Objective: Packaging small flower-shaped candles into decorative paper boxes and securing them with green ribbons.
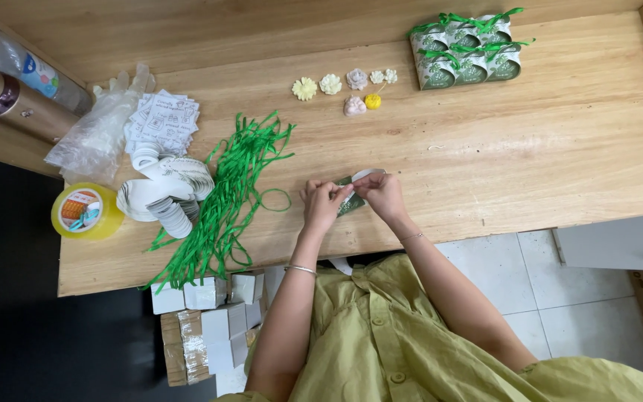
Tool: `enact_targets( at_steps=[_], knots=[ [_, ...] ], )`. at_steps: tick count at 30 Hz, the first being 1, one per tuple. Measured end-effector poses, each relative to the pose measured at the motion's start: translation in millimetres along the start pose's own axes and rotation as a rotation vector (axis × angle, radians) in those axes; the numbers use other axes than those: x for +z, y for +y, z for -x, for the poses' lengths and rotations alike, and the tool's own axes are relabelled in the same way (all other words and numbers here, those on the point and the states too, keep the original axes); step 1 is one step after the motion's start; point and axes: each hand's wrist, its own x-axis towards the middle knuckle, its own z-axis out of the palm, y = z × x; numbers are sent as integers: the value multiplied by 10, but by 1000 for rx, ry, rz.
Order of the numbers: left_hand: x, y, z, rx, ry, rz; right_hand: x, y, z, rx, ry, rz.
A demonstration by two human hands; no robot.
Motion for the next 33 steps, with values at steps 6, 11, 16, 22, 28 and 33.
enact_targets(
  at_steps=[6,11,16,22,28,33],
  knots=[
    [-56,-38,47,37,79,89,-2,-30,-13,125,-39,-158],
    [-125,13,53,92,23,85,19,-18,32,111,-33,-54],
    [-52,111,52,17,37,44,59,90,-9,147,-45,58],
    [-34,12,75,141,73,59,65,234,-66,145,-75,-9],
    [-64,13,117,152,123,111,84,315,-87,198,-106,-38],
    [-435,298,233,236,44,227,-93,-176,72,-8,-36,49]
  ],
)
